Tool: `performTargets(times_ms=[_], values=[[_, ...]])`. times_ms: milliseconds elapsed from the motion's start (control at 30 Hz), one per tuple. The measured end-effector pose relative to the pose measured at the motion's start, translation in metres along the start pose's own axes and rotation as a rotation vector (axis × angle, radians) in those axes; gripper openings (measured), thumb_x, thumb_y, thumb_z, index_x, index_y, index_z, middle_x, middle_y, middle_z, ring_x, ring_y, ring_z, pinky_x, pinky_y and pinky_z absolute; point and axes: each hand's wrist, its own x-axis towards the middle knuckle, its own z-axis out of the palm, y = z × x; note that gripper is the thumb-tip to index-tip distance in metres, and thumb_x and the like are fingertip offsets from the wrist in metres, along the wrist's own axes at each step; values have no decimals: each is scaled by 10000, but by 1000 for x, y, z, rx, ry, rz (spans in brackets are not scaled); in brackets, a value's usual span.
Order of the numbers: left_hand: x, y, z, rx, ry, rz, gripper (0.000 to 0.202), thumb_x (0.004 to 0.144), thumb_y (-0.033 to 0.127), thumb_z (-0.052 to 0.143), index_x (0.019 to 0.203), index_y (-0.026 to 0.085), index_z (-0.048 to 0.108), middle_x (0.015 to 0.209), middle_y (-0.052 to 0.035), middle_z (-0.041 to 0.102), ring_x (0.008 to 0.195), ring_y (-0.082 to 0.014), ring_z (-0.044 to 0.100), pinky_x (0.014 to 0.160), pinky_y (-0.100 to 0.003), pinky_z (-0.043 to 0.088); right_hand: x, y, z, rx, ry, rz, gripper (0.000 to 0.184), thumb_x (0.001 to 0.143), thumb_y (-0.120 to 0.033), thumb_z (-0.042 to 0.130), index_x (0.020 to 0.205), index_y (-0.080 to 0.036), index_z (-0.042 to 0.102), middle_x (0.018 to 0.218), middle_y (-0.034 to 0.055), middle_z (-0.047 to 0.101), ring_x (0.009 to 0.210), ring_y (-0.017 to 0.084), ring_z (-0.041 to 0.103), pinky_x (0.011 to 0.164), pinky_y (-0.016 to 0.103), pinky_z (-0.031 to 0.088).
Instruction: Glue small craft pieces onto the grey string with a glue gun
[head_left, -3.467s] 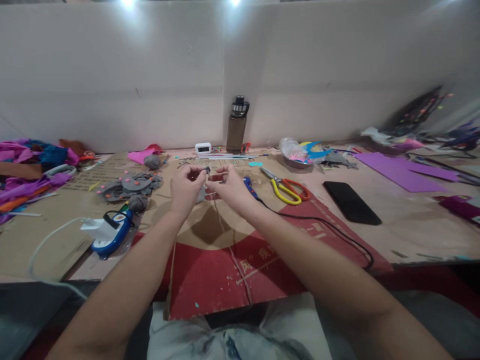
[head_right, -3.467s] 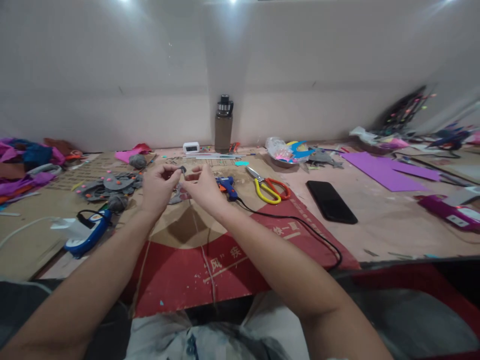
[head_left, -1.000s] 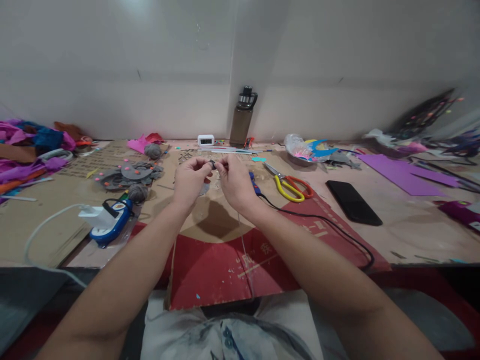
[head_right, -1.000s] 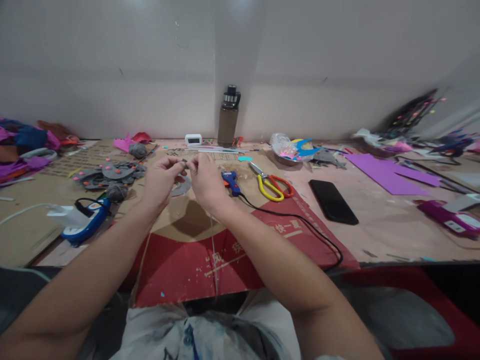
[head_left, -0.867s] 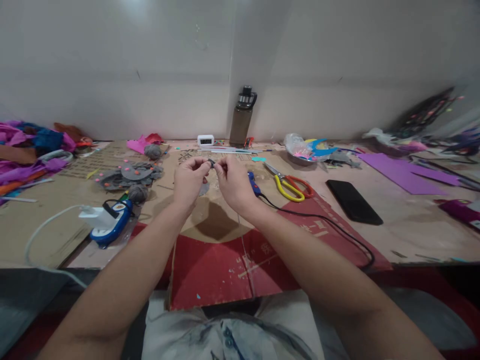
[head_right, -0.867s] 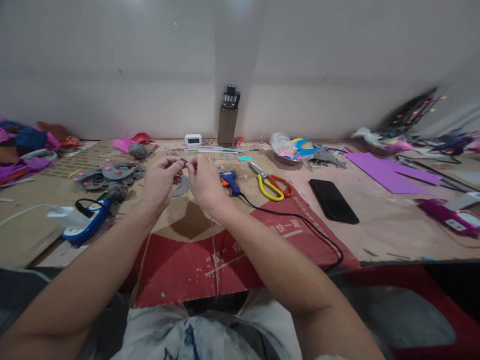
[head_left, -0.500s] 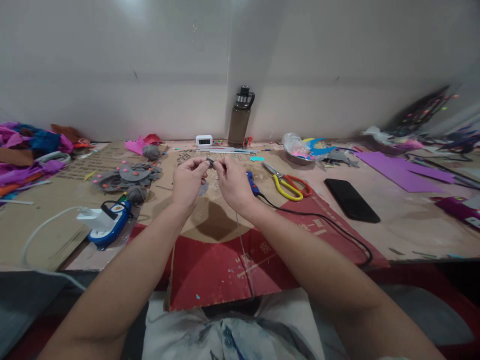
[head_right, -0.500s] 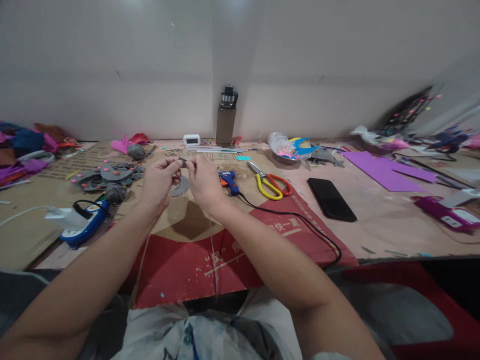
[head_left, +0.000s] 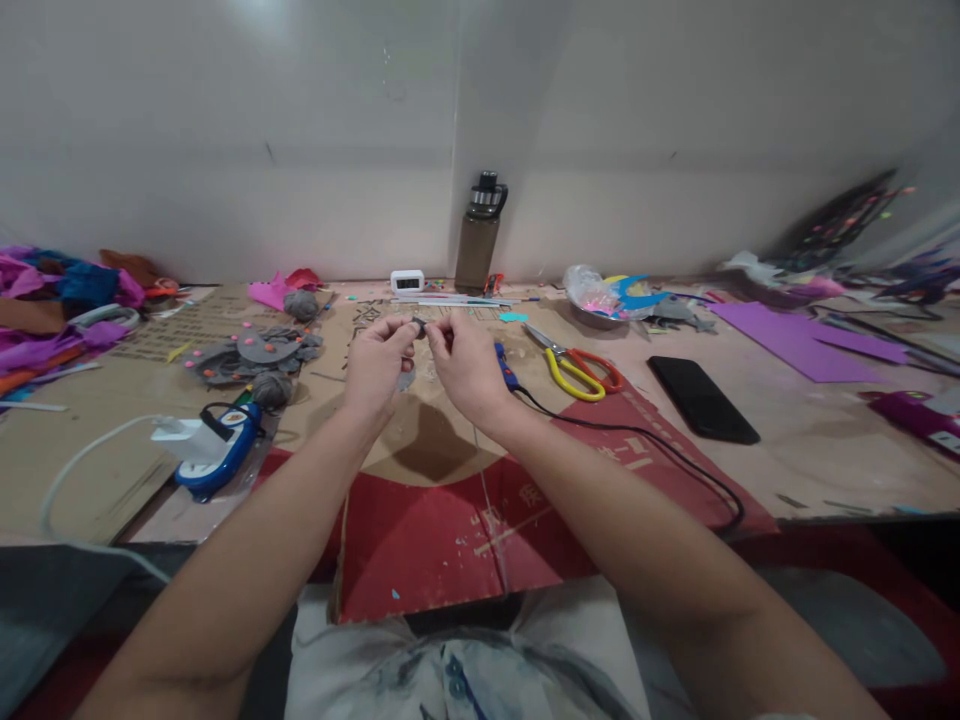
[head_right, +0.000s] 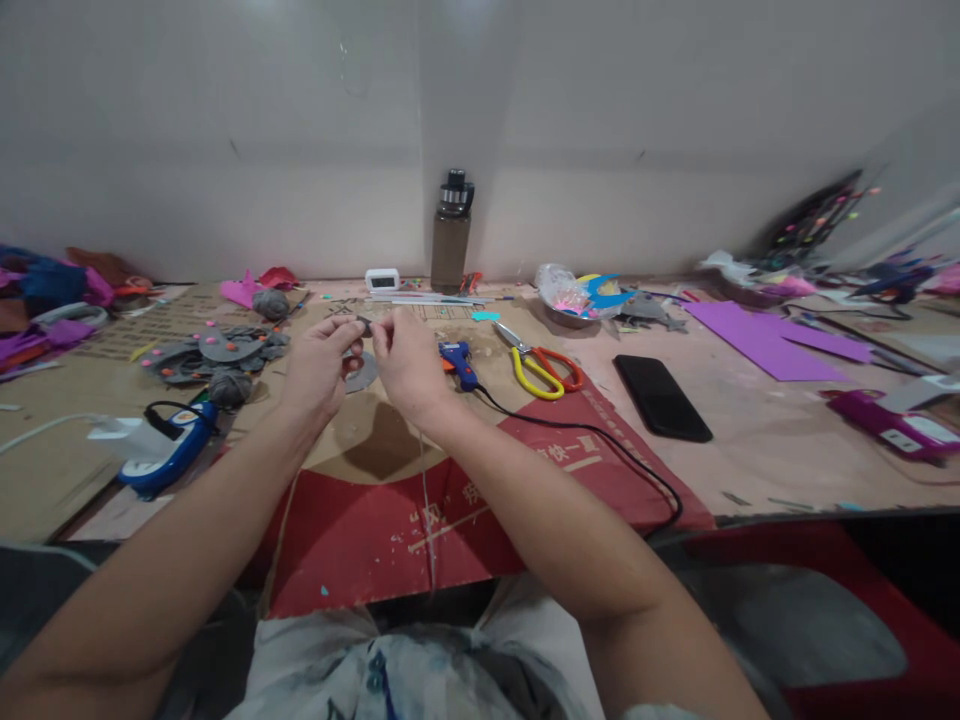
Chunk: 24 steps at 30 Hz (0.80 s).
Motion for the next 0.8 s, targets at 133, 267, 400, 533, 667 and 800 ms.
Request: performTargets(times_ms=[133,267,400,533,667,800], values=[[-3,3,1,-93,-44,-68,112,643,210,679,659,151,585,543,47,472,459,-42,391,407,-153,294,1,1,-2,58,-3,19,102,860,-295,476,802,-212,458,741,4,530,689,140,468,660,288,354],[-4,7,1,-145,-85,-155,132,638,211,698,674,141,593,599,32,537,457,-31,419,394,-142,303,3,4,-4,147,-54,26,94,848,-276,474,787,-205,490,714,-11,519,658,125,453,638,271,346],[0,7,-3,-98,-139,-207,167,625,211,744,708,119,632,604,17,573,464,-33,470,398,-135,337,6,11,-6,200,-95,97,129,819,-267,484,711,-196,483,663,-31,494,611,108,421,609,260,335],[5,6,-8,-73,-261,-247,169,664,230,736,750,103,665,623,-11,604,509,-50,533,433,-138,385,9,20,-10,223,-131,178,150,803,-278,484,682,-190,473,628,-45,468,577,97,390,588,255,323],[6,7,-8,-63,-309,-271,196,714,269,688,831,113,667,749,-48,665,545,-70,583,466,-165,427,9,23,-14,230,-161,184,139,789,-268,484,675,-189,477,618,-49,467,563,92,388,572,251,317],[0,8,-4,81,-249,-157,237,662,244,719,851,115,656,660,-20,640,513,-83,576,469,-185,436,7,23,-17,204,-190,170,138,784,-267,484,669,-192,471,615,-46,473,561,94,397,564,248,320]])
